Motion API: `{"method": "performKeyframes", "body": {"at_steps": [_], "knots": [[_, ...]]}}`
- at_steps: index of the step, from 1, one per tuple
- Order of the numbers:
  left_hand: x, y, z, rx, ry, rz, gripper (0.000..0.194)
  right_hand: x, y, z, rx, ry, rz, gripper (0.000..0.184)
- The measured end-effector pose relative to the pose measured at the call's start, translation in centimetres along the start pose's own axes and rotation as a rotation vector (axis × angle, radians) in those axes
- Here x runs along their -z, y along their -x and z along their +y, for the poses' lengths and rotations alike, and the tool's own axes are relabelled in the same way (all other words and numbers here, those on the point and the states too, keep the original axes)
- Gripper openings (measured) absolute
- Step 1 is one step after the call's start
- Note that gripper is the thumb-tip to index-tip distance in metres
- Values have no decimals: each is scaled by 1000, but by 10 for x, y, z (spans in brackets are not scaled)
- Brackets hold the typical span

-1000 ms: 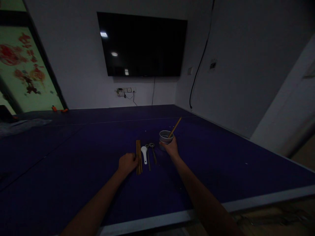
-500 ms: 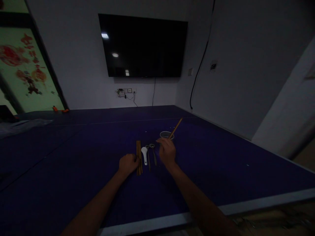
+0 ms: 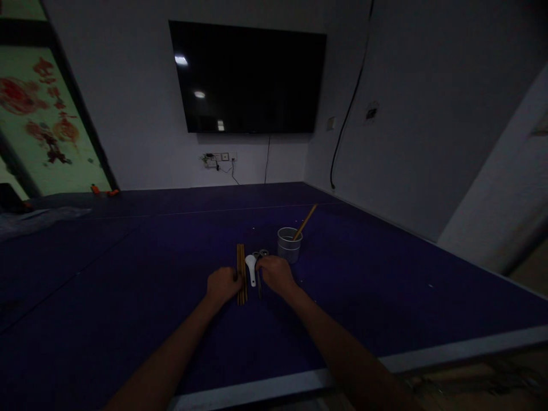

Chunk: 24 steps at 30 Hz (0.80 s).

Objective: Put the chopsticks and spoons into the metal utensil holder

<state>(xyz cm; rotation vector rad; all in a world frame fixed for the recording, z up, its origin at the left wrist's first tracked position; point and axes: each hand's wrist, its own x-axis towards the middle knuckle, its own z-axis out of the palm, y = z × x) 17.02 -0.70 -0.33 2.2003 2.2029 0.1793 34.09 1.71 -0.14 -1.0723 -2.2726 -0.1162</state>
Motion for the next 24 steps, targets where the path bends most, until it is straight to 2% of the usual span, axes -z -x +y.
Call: {"method": "performKeyframes", "body": {"at_steps": [11,18,24], "knots": [[2,1,2,13,4,-16,41,-2,0,0,-12,-4,-75,29],[6,3,3,82,-6,-44,42,-1,-1,-1,-46,21,-107,29],[8,2,-1,123,-13,-19,45,-1,-1,0,-34,12,-109,29]]}}
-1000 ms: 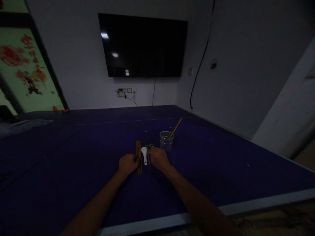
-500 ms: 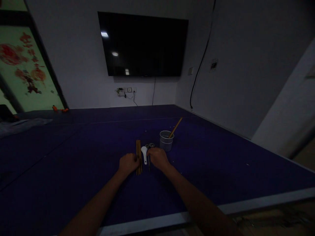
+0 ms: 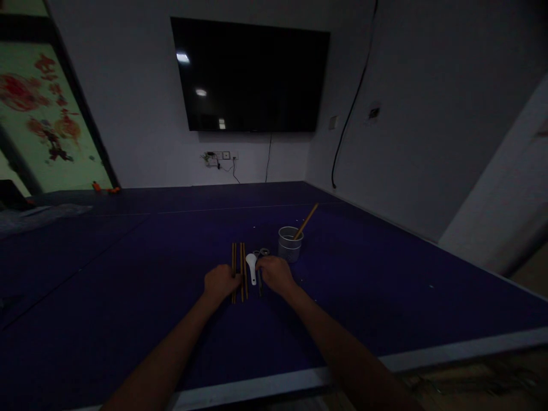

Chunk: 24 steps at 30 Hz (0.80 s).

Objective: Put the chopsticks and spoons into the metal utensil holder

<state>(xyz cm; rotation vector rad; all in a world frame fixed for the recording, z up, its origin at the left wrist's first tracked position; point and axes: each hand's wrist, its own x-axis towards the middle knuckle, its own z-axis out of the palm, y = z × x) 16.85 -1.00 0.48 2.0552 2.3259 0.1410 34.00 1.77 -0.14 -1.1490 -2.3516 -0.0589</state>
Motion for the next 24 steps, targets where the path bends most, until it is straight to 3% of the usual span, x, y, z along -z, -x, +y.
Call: {"method": "performKeyframes", "body": {"at_steps": [15,24], "knots": [[0,1,-1,-12,-35,13,46,3,0,-2,7,-10,4,30],[-1,-3,-3,-63,-71,-41,45,1,0,-1,-2,10,-11,29]]}}
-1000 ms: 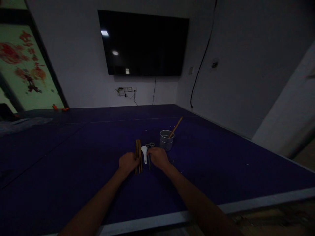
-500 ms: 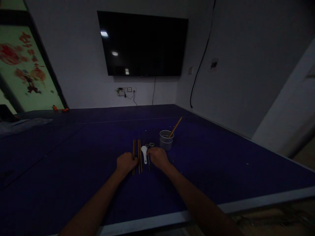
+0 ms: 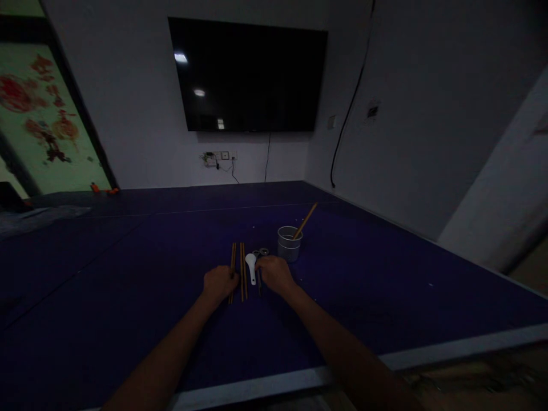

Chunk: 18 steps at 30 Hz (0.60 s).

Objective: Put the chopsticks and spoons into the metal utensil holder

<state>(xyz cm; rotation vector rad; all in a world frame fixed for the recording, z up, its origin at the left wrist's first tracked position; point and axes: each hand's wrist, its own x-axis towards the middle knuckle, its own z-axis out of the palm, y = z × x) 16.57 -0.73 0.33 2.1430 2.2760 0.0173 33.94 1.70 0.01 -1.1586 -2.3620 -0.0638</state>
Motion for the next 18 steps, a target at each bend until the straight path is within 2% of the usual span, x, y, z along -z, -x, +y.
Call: {"method": "performKeyframes", "body": {"at_steps": [18], "knots": [[1,-4,1,-40,-22,-15,38,-1,1,1,-3,-12,8,30]]}}
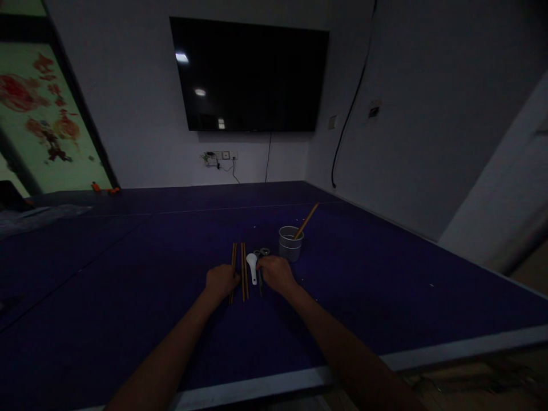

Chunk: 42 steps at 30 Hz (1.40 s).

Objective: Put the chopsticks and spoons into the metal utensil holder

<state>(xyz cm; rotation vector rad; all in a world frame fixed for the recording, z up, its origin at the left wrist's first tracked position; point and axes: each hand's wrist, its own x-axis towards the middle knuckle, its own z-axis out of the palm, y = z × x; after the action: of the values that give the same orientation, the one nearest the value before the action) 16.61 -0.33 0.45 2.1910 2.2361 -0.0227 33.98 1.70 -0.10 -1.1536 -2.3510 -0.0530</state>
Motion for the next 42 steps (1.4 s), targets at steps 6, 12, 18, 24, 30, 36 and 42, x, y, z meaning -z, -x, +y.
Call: {"method": "performKeyframes", "body": {"at_steps": [6,12,18,24,30,36,42], "knots": [[1,0,1,-2,0,-21,37,-1,0,1,11,0,2,30],[2,-1,1,25,16,-39,36,-2,0,2,24,5,23,29],[5,0,0,-9,-10,-46,38,-3,0,3,17,5,11,31],[8,2,-2,-25,-42,-60,38,-3,0,2,14,7,21,30],[5,3,-3,-23,-35,-44,40,-2,0,2,18,-1,14,30],[1,2,-2,10,-10,-12,41,0,-1,0,7,4,-4,30],[-4,0,-3,12,-3,5,39,0,-1,1,12,17,-33,31]]}}
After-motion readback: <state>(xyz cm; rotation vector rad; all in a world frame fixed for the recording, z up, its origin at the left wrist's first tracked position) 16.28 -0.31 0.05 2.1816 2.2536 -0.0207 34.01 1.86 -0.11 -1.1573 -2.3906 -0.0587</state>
